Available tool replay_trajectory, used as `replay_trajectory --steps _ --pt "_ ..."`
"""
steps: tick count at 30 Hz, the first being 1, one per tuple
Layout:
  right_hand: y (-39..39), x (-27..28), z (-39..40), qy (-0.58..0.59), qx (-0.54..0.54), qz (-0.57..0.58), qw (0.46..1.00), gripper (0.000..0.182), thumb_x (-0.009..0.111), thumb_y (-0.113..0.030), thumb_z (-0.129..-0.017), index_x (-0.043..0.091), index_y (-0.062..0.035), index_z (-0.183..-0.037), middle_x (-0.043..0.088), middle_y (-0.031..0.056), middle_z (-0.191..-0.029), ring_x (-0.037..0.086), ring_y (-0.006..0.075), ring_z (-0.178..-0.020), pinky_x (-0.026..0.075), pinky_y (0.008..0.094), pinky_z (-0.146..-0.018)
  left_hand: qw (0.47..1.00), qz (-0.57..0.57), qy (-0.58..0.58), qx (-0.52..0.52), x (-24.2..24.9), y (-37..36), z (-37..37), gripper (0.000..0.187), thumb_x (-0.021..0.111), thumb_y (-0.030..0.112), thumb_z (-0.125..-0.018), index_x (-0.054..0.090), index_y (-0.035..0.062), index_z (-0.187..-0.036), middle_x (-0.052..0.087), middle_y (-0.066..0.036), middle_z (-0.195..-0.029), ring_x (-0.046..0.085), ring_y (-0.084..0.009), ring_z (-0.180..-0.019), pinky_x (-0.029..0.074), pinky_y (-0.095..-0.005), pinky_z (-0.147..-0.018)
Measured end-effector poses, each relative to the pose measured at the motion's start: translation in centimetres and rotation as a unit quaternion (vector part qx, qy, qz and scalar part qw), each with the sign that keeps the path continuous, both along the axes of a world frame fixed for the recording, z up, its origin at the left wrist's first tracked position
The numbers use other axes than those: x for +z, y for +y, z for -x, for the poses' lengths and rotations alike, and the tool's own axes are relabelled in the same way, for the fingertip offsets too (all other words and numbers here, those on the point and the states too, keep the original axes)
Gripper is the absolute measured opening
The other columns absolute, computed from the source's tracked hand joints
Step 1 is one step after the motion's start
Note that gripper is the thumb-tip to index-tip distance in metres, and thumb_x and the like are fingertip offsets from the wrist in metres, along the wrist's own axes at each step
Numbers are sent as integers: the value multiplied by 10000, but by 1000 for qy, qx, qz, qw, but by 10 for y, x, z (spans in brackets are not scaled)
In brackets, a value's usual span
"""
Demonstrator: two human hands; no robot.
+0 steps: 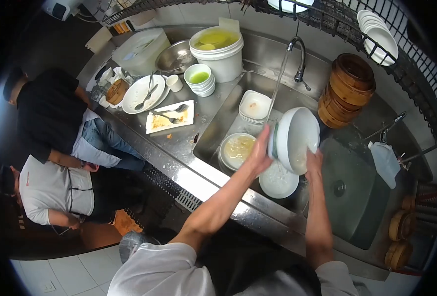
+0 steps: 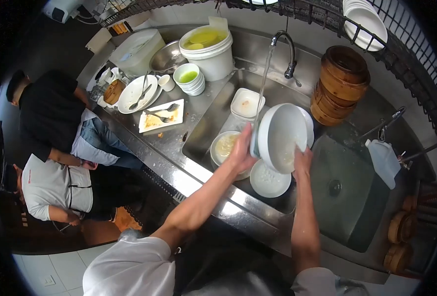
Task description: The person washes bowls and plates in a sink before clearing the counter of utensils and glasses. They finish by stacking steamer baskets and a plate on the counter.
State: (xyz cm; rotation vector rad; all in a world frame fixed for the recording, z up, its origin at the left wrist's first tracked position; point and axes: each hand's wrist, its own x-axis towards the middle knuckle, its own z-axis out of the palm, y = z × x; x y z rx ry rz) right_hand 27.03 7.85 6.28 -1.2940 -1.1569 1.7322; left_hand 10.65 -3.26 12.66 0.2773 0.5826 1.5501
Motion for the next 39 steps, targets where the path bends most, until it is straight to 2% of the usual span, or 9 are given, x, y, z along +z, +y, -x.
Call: replay_trajectory --steps 3,4,7,9,10,12,18,27,39 --pt "1 -17 -24 -46 -2 -42 998 310 521 -99 -876 586 9 -1159 642 123 -1005 622 192 -856 499 311 -713 995 87 -14 -36 -1 33 -22 565 324 456 -993 366 67 -1401 492 -107 -1338 552 -225 -1103 426 -375 -980" --pt "1 -12 -24 -70 -22 -50 996 313 514 -107 -882 584 6 -1165 643 124 -1006 618 190 -870 495 314 -727 990 91 103 41 -11 33 -53 523 330 421 -996 392 68 -1377 539 -100 -1264 559 -217 -1081 462 -364 -930" --pt "24 -43 -80 -67 -98 -9 993 377 545 -147 -896 542 35 -1226 635 124 -1054 612 214 -909 490 352 -783 989 43 136 -41 -22 24 -88 376 384 330 -981 473 92 -1258 581 -73 -1121 576 -181 -1003 516 -339 -795" --pt "82 -166 -174 -97 -81 -13 992 415 510 -228 -925 520 33 -1249 626 138 -1083 628 276 -921 511 390 -798 991 27 84 -104 -1 20 -85 310 414 284 -968 495 80 -1186 586 -72 -1041 584 -170 -959 530 -324 -732" --pt "58 -121 -168 7 -128 86 988 448 476 -284 -938 504 11 -1273 610 151 -1139 601 295 -1019 490 420 -853 990 35 68 -120 3 19 -86 287 408 265 -963 495 81 -1165 583 -67 -999 578 -165 -942 529 -320 -717" --pt "37 -84 -157 156 -78 90 981 445 461 -299 -937 499 -9 -1273 593 155 -1174 567 291 -1081 460 414 -910 987 -8 94 -129 1 17 -76 306 415 253 -946 476 70 -1183 558 -66 -988 571 -164 -906 534 -335 -679" --pt "45 -95 -153 72 -27 73 994 438 479 -313 -920 515 -11 -1235 601 143 -1134 568 283 -1057 452 420 -910 978 121 151 -81 -23 -25 -23 372 400 315 -945 437 97 -1244 527 -73 -1061 568 -157 -877 522 -342 -642" --pt "54 -111 -129 16 -14 74 997 429 506 -333 -895 540 -13 -1178 614 125 -1074 569 272 -1020 439 428 -911 944 275 135 121 -36 -103 65 381 390 390 -952 424 132 -1231 510 -52 -1091 574 -175 -854 512 -367 -637" --pt "57 -120 -122 10 -31 68 997 422 541 -360 -861 572 -15 -1102 631 101 -994 571 258 -972 422 440 -911 930 294 167 144 -29 -127 92 346 390 367 -966 402 125 -1213 482 -64 -1074 564 -181 -884 507 -344 -623"
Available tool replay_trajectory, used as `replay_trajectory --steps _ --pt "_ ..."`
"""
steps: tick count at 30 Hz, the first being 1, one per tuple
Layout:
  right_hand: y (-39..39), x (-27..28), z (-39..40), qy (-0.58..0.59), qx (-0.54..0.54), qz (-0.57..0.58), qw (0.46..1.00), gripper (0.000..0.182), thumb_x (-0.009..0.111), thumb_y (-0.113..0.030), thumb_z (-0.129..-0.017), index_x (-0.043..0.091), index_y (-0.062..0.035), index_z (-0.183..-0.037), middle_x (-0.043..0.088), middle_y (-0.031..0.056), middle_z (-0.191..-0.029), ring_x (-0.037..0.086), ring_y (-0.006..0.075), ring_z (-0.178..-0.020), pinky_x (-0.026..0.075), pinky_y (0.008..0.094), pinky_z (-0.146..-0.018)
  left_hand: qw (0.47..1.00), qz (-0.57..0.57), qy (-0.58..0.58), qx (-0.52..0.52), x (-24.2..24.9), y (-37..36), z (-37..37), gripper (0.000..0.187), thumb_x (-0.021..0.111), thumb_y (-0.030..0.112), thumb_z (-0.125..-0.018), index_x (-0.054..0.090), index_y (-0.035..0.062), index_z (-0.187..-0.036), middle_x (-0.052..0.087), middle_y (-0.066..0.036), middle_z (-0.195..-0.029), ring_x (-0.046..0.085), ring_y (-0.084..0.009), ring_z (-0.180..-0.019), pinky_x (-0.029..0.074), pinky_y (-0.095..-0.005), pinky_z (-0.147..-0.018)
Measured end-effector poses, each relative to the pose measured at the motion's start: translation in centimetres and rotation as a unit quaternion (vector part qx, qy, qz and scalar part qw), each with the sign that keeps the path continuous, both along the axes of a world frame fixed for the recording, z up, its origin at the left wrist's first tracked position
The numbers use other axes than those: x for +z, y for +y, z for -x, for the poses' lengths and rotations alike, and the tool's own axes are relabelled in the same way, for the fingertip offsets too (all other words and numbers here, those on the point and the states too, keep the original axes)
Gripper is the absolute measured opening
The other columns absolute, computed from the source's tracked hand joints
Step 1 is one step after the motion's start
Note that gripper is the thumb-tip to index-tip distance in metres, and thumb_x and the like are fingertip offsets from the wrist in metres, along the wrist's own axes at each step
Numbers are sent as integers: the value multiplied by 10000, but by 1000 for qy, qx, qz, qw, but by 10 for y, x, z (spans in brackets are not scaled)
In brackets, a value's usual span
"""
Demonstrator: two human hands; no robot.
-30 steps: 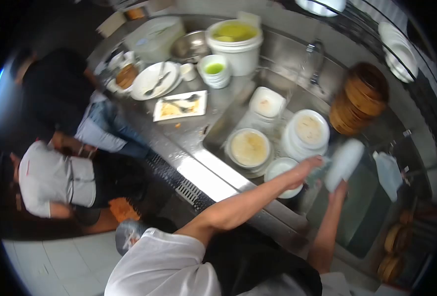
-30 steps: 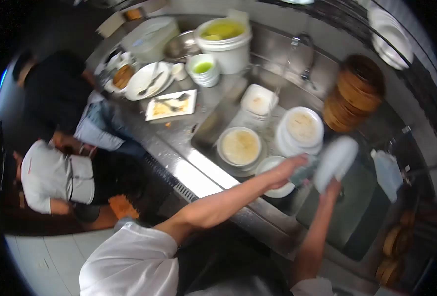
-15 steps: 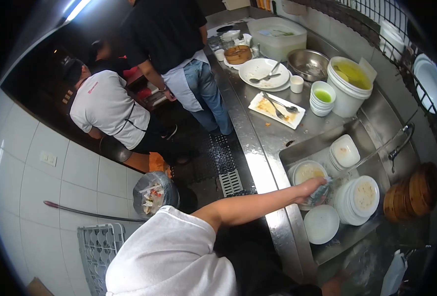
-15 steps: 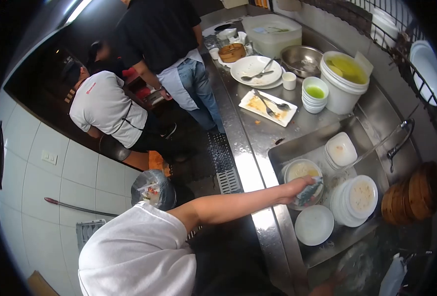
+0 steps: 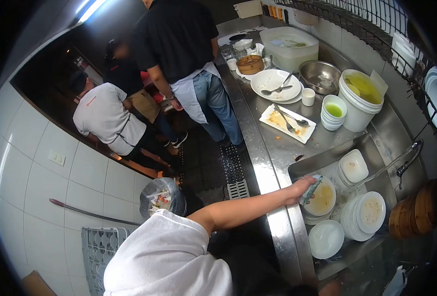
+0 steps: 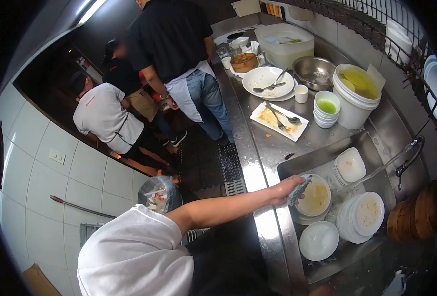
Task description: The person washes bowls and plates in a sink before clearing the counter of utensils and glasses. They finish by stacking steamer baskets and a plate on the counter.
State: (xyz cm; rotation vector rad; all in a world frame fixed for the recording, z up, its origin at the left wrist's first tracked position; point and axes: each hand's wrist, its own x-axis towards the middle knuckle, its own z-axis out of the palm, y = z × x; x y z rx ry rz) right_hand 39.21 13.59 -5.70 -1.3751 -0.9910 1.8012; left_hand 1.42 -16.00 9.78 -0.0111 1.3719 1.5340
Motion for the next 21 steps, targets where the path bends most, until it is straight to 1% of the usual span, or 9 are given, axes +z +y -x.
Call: replay_trajectory --steps 5,7,9,10,11,14,17,20,21 --pt "2 6 -8 9 -11 -15 1000 420 556 -371 -847 586 -17 -1071 638 91 -961 572 252 -951 415 445 -911 999 -22 -1 -35 -10 8 8 366 401 384 -959 404 140 -1233 475 -65 -1098 553 -175 -897 498 -342 -627" --pt "5 7 -19 40 -5 -31 999 420 562 -376 -842 591 -17 -1058 641 87 -948 572 249 -943 413 447 -911 1000 -3 10 -2 -8 15 4 356 412 391 -940 482 144 -1186 538 -63 -1042 564 -181 -774 493 -359 -571" --pt "21 2 -51 186 51 -65 979 420 568 -380 -836 597 -17 -1045 643 83 -934 572 247 -935 410 449 -911 1000 -4 10 -5 -5 15 8 364 411 391 -940 487 131 -1183 543 -69 -1023 567 -184 -767 494 -359 -571" --pt "34 1 -67 325 122 -75 935 420 570 -382 -833 600 -18 -1039 645 81 -928 573 246 -931 408 450 -911 1000 -17 9 0 -11 16 10 348 420 378 -936 493 122 -1160 548 -72 -1003 571 -186 -761 488 -360 -558" --pt "54 -13 -85 535 311 -77 782 420 573 -385 -830 602 -18 -1033 646 79 -921 573 244 -927 407 451 -911 1000 -16 8 4 -11 16 13 339 426 373 -934 495 119 -1147 547 -68 -993 570 -181 -758 484 -351 -554" --pt "-6 121 6 265 -31 10 964 309 575 -309 -835 630 -32 -960 625 93 -817 567 216 -702 475 326 -639 1000 -21 3 1 -19 22 14 311 443 358 -925 501 111 -1106 539 -55 -955 566 -164 -734 472 -323 -539" --pt "-12 42 82 73 199 -98 972 380 532 -349 -898 595 -18 -1075 645 120 -908 622 240 -798 526 360 -689 998 -58 12 6 -36 33 16 292 456 352 -919 505 104 -1064 523 -42 -902 557 -145 -682 462 -300 -516" --pt "-82 10 180 -91 322 125 934 292 541 -311 -923 573 -31 -1000 619 77 -820 628 215 -730 557 362 -650 996 -90 16 25 -34 37 16 283 456 366 -920 502 101 -1008 504 -32 -850 541 -129 -638 462 -289 -505" --pt "-97 -1 195 -110 394 121 904 247 570 -282 -893 552 -55 -990 613 120 -875 623 219 -718 547 324 -626 995 -101 13 2 -33 32 22 310 446 369 -933 493 92 -1063 509 -36 -903 543 -131 -698 473 -286 -559"
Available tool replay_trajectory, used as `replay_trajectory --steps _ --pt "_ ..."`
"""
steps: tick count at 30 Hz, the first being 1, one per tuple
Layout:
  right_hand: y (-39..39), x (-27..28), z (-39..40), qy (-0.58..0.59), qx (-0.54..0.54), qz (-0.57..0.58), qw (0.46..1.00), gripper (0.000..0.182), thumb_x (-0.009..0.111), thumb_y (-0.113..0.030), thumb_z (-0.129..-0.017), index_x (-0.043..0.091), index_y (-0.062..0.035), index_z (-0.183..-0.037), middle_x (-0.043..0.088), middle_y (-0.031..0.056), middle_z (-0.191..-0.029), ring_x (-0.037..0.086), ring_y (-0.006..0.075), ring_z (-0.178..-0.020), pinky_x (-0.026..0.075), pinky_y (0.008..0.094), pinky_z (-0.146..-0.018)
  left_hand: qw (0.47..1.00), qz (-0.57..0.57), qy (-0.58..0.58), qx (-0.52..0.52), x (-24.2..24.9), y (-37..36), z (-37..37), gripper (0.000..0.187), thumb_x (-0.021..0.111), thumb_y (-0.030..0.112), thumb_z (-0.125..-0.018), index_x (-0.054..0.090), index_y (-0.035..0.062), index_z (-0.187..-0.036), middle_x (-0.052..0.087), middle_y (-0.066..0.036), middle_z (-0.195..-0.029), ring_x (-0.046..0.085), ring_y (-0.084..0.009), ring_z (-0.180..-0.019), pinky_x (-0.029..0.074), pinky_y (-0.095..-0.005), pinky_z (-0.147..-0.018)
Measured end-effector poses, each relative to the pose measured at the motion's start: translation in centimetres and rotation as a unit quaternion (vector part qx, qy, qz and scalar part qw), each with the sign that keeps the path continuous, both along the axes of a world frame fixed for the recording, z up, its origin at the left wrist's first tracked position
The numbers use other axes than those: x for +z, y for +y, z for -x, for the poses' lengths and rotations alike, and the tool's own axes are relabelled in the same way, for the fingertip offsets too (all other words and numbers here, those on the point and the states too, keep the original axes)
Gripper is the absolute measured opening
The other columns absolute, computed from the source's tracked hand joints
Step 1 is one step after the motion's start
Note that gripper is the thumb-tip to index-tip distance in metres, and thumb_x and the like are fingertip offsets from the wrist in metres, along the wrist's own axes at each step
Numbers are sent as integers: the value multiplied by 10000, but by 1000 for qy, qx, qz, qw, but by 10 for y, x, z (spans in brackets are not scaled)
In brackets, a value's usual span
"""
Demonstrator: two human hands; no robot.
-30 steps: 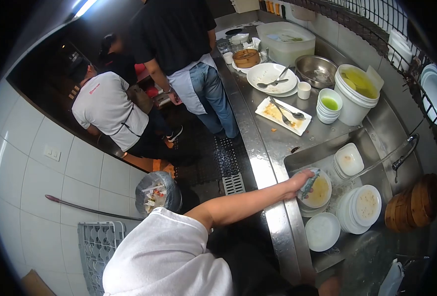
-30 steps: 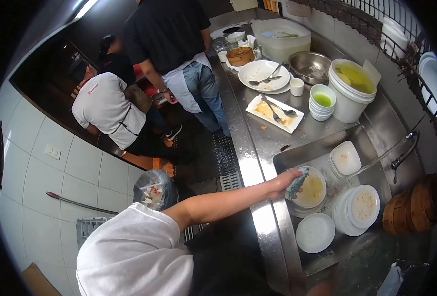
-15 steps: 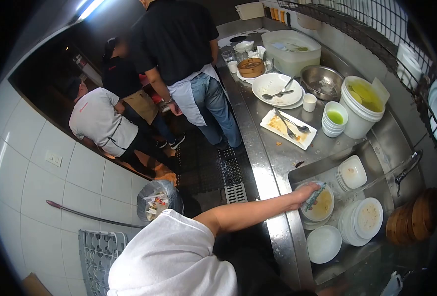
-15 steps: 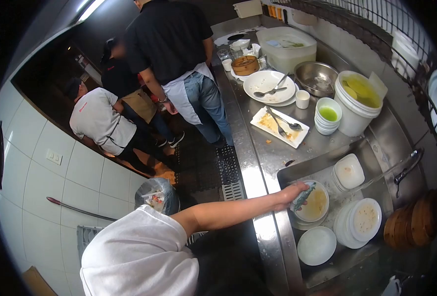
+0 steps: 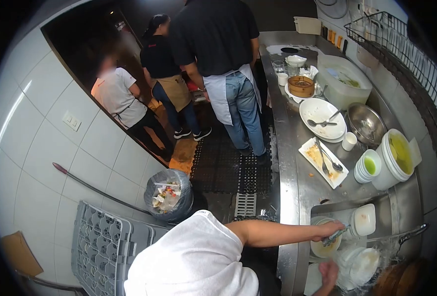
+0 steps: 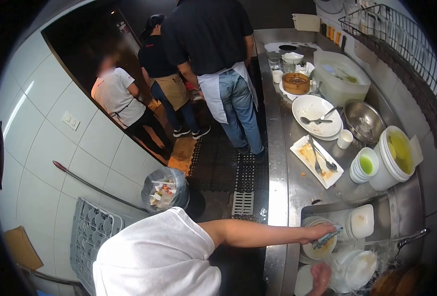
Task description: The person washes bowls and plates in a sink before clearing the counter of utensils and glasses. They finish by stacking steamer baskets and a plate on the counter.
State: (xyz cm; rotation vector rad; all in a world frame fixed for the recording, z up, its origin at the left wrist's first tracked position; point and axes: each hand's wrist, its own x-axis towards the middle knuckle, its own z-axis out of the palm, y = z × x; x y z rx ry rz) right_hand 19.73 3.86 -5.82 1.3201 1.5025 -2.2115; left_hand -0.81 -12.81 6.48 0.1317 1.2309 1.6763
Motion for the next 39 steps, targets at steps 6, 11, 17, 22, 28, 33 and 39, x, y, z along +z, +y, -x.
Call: replay_trajectory --steps 6,11,17,22,28,33,39 --pt "-43 -63 58 -32 -73 54 995 363 565 -145 -861 470 8 -1176 592 207 -1038 651 333 -808 588 406 -583 999 -11 13 -36 27 -28 20 390 440 366 -956 470 65 -1202 524 -48 -1055 554 -129 -854 503 -265 -696" --pt "-43 -59 66 -106 -122 48 986 455 507 -49 -819 398 18 -1255 546 236 -1138 642 397 -799 588 448 -564 999 -21 -15 -22 -1 -29 24 407 459 372 -948 466 81 -1233 534 -44 -1087 565 -129 -829 507 -275 -714" --pt "-31 -51 56 -110 -110 8 988 446 473 -30 -798 403 15 -1236 543 225 -1128 623 415 -857 578 510 -598 999 -7 -2 -41 11 -33 22 386 466 358 -948 482 83 -1218 536 -38 -1084 561 -127 -882 510 -278 -716" --pt "-8 -54 14 -33 -168 45 984 451 475 -78 -805 424 -24 -1250 538 219 -1136 617 418 -864 561 546 -606 999 -1 -1 -42 19 -36 10 382 455 358 -948 486 80 -1208 539 -39 -1063 563 -132 -882 509 -278 -702" --pt "22 -36 15 130 -277 154 939 495 464 -27 -812 441 -100 -1301 535 129 -1242 535 332 -1121 522 500 -815 998 -10 46 -28 20 -36 -20 372 444 350 -941 483 82 -1196 546 -48 -1006 570 -150 -832 498 -298 -665" --pt "37 7 25 137 -310 129 932 528 422 -16 -786 412 -49 -1312 498 175 -1281 524 366 -1139 485 560 -897 999 -11 21 -36 40 -48 -33 342 475 299 -947 483 74 -1205 552 -40 -1011 561 -125 -827 482 -272 -704" --pt "29 82 22 21 -274 -151 950 567 437 -38 -725 361 71 -1276 492 330 -1203 593 463 -987 508 560 -832 998 -8 34 -55 49 -42 -38 424 504 324 -929 461 66 -1263 558 -40 -1037 559 -117 -822 479 -277 -703"
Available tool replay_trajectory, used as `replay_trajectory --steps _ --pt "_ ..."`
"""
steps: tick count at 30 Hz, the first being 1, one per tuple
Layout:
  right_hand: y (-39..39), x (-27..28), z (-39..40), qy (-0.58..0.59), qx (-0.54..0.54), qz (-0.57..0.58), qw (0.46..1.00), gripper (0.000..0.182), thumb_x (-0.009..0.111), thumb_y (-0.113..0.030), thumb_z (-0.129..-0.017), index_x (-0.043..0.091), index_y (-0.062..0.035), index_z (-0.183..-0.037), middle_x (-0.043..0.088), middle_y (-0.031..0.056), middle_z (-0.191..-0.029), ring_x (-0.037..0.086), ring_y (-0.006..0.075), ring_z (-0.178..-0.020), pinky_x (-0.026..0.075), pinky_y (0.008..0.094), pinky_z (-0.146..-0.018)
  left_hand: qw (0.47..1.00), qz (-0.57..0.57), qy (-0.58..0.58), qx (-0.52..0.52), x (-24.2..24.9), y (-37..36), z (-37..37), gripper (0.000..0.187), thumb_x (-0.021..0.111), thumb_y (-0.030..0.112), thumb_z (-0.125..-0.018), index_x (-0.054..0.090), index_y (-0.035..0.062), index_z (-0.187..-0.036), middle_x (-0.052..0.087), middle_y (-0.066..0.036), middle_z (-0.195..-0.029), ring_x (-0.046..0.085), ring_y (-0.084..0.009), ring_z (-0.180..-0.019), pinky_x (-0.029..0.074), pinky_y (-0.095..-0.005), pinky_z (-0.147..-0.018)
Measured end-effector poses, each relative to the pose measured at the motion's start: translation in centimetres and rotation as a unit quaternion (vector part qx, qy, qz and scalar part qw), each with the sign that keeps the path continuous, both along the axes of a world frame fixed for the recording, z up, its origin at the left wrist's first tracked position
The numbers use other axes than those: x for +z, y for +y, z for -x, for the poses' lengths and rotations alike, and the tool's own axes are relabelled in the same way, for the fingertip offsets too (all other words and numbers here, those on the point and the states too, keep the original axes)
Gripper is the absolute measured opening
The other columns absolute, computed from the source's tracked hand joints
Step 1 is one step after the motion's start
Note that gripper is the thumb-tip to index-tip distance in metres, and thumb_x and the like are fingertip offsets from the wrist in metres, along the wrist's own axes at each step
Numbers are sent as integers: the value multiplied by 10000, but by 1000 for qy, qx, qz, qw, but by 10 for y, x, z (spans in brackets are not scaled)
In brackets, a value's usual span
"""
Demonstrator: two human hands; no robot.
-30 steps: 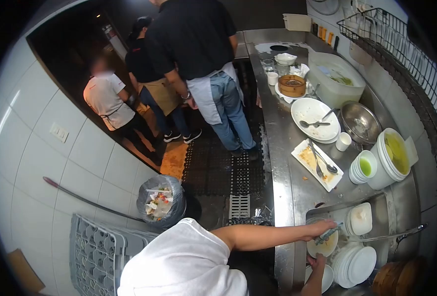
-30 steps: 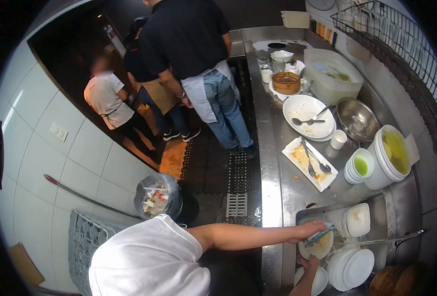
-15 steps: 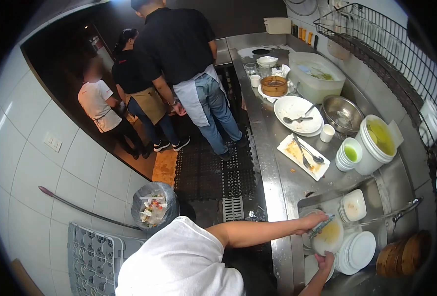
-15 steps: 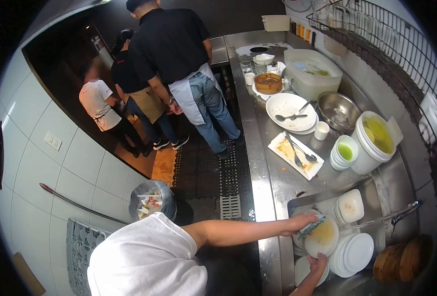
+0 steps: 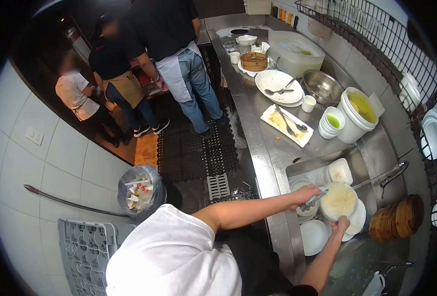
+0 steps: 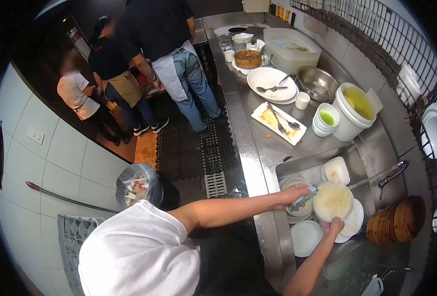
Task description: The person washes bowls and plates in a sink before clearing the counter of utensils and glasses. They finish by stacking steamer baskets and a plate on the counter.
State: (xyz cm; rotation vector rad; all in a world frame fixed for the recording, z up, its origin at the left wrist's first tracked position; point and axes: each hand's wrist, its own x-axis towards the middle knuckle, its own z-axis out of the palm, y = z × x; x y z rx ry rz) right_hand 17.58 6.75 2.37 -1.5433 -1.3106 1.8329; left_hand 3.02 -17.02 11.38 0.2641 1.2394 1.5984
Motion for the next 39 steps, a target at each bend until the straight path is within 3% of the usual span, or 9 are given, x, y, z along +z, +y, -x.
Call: replay_trajectory --steps 3,6,10,14,17,19,21,30,39 --pt "13 -12 -13 -239 6 -368 899 519 453 -39 -752 372 45 -1258 535 362 -1120 573 495 -987 477 525 -827 999 -14 14 -27 17 -7 2 475 529 340 -910 450 62 -1286 561 -38 -1053 564 -115 -803 471 -282 -680" --pt "-23 54 -15 -298 19 -479 826 467 453 -6 -800 377 1 -1260 574 340 -1051 566 495 -969 439 515 -821 997 -65 13 -36 -13 8 8 430 525 325 -915 484 72 -1260 566 -38 -1038 560 -112 -773 465 -280 -649" --pt "-49 86 -22 -240 20 -613 752 489 444 52 -793 391 -50 -1269 605 307 -1015 574 492 -926 419 532 -739 995 -72 7 -67 21 -26 29 459 534 324 -915 483 53 -1282 581 -69 -1071 554 -140 -908 466 -275 -765" --pt "-100 117 -11 -303 -23 -582 754 453 437 36 -798 426 -12 -1248 592 310 -1016 583 483 -908 435 518 -737 995 -77 52 -43 2 -36 49 491 556 330 -901 480 47 -1295 584 -86 -1123 548 -155 -1000 446 -287 -845" --pt "-78 73 -25 -245 -120 -565 779 452 433 -9 -765 461 47 -1213 577 299 -1091 605 441 -915 480 465 -796 992 -83 87 -45 7 -48 59 497 582 331 -878 507 37 -1270 584 -98 -1154 547 -171 -1033 435 -298 -881" --pt "-95 75 -18 -122 -148 -383 904 457 454 -72 -763 483 84 -1191 579 254 -1107 621 369 -934 521 467 -759 988 -99 107 -43 10 -46 58 494 600 333 -858 533 27 -1240 583 -105 -1159 542 -176 -1046 431 -302 -890" --pt "-114 79 -16 -9 -149 -201 968 463 462 -101 -784 471 75 -1212 573 231 -1126 618 347 -961 527 489 -732 978 -96 176 -48 20 -46 55 494 616 326 -829 549 29 -1219 583 -139 -1173 548 -213 -1071 435 -318 -890" --pt "-162 110 -11 93 -63 -82 990 555 479 -338 -938 372 66 -1303 487 255 -1232 600 376 -998 564 510 -724 854 -6 520 16 46 -40 -23 544 626 264 -758 521 99 -1265 534 -197 -1128 535 -371 -1046 441 -442 -881" --pt "-168 136 -42 116 103 -166 974 529 413 -359 -975 317 -12 -1363 453 211 -1294 549 327 -1095 536 425 -799 830 83 549 52 46 -47 -127 367 573 300 -789 650 170 -1123 470 -220 -1195 474 -407 -1058 415 -520 -871"
